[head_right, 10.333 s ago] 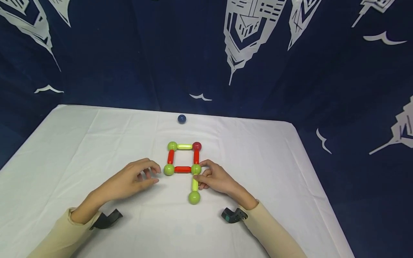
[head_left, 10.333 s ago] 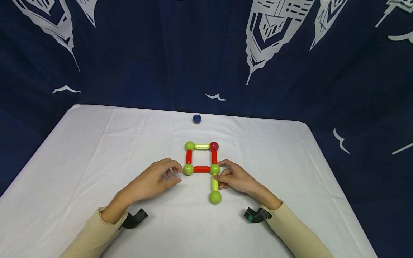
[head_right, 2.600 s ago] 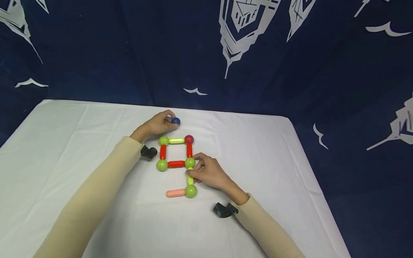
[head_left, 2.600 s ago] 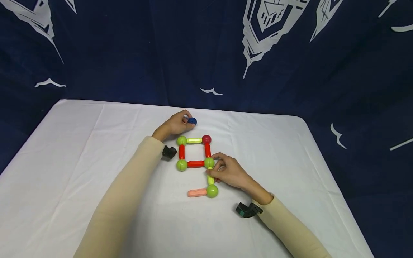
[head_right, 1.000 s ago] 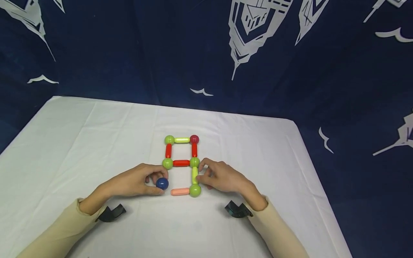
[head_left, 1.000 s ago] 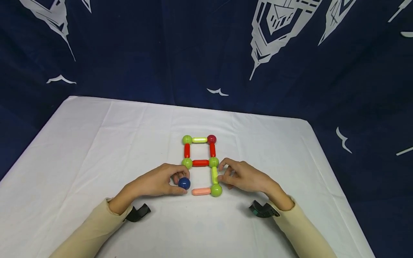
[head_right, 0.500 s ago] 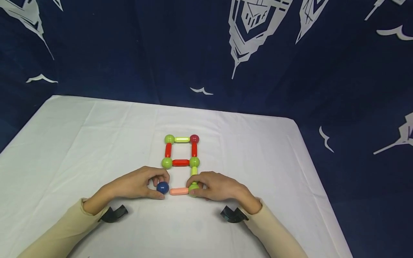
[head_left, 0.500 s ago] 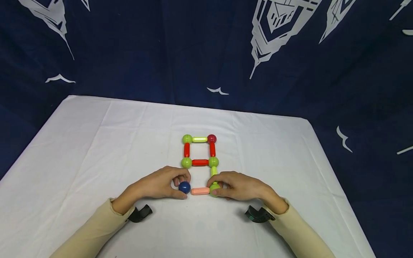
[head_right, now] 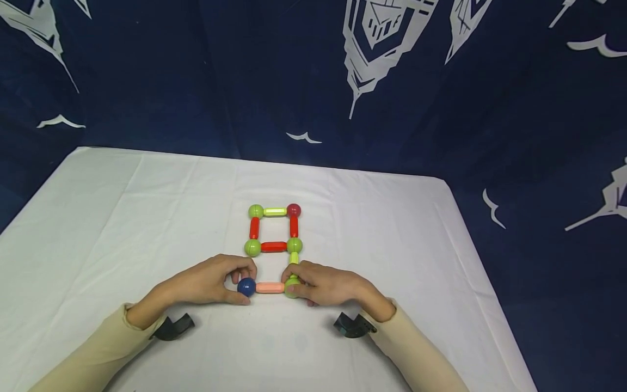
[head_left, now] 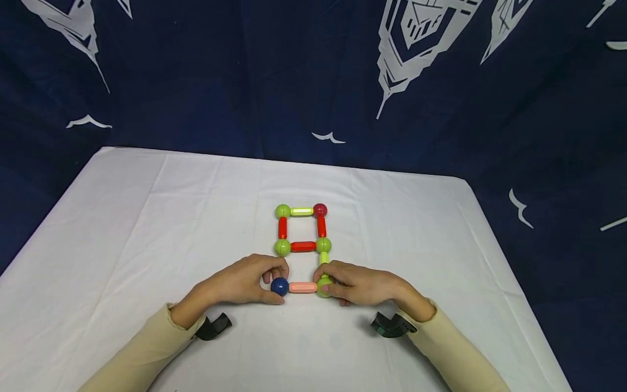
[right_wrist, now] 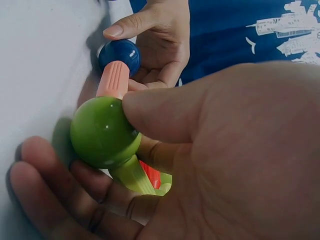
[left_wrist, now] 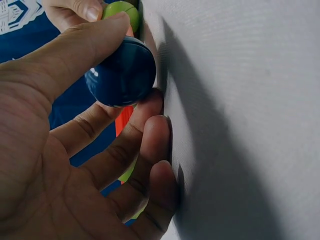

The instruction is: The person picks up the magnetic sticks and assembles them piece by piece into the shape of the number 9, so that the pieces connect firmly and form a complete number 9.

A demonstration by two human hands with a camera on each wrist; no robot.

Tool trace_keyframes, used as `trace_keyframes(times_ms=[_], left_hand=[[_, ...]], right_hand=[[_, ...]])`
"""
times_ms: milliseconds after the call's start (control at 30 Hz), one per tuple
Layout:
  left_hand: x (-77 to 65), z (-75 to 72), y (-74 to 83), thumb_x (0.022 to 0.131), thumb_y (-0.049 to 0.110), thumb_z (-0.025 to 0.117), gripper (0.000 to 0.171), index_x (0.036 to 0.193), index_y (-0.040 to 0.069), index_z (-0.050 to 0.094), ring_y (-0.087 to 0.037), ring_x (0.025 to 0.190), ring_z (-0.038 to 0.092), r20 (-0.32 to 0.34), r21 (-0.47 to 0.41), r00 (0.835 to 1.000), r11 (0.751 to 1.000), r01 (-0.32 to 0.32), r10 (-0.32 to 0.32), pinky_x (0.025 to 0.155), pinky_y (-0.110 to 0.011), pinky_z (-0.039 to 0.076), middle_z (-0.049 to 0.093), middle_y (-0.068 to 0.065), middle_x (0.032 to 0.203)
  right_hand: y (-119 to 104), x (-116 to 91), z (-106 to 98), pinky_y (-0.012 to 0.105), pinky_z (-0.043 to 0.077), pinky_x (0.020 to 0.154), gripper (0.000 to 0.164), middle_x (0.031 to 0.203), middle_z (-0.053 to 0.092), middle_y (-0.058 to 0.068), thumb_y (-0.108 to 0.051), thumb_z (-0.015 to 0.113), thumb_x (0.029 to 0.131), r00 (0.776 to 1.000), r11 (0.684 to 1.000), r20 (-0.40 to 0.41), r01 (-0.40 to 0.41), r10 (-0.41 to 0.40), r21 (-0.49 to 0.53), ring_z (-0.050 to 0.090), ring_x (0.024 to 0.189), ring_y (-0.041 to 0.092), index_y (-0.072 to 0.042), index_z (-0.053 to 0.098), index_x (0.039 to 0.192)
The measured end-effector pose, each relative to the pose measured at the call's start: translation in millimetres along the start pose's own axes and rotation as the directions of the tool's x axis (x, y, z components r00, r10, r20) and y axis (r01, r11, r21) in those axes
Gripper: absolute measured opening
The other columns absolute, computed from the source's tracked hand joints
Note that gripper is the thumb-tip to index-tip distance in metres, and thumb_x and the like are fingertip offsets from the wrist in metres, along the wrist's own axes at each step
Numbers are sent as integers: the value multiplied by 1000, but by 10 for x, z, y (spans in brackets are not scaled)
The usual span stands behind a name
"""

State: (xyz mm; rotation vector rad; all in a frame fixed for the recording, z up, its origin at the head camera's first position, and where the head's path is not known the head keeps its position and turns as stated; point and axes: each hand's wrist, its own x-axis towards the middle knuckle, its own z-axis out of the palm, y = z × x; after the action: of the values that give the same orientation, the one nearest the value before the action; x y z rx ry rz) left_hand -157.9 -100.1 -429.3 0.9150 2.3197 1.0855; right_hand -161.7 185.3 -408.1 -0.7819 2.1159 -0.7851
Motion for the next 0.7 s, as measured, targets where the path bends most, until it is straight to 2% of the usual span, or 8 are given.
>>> trace_keyframes(times_ms=[100,233,367,500,633,700], left_hand=[[-2,0,1,77,19,87,31,96,17,63,-15,80,55,-4,-1,1000,1000,-4,4,70,-23,46,58,5,83],[-4,5,-6,79,21,86,30,97,16,63,-15,80,55,-19,8,1000,1000,-2,2,71,-23,46,58,4,85],[0,-1,-23,82,29,84,30,98,16,62,-13,80,56,-47,37,999,999,9,-8,71,-24,47,58,4,89],[25,-41,-41,89,33,77,32,108,12,62,-10,78,56,-131,69,991,997,33,-23,71,-24,49,60,3,93],[86,-102,-60,94,25,71,41,130,12,55,-7,72,55,-231,124,972,990,71,-40,66,-25,48,61,3,91],[135,-132,-69,94,21,71,43,134,14,54,-7,70,53,-254,172,966,981,86,-40,63,-24,46,61,4,89]], right_hand=[[3,13,5,24,46,71,18,90,54,0,-30,53,105,1000,1000,-5,-6,6,14,58,67,14,-22,55,121],[11,34,12,25,45,70,20,87,54,-1,-30,53,105,999,1000,-49,1,-1,-17,57,66,11,-23,56,123],[7,59,18,26,45,70,21,89,54,0,-31,52,105,995,999,-102,3,-7,-41,57,65,10,-24,57,124],[11,69,12,27,45,69,20,91,53,2,-32,52,105,994,999,-107,-9,4,-38,57,65,10,-24,58,122],[17,67,-2,27,45,70,19,91,53,2,-32,52,105,995,999,-97,-6,3,-39,57,66,11,-24,58,121],[16,67,-8,27,45,70,19,90,53,1,-32,52,105,996,999,-91,-3,0,-37,57,66,11,-24,58,121]])
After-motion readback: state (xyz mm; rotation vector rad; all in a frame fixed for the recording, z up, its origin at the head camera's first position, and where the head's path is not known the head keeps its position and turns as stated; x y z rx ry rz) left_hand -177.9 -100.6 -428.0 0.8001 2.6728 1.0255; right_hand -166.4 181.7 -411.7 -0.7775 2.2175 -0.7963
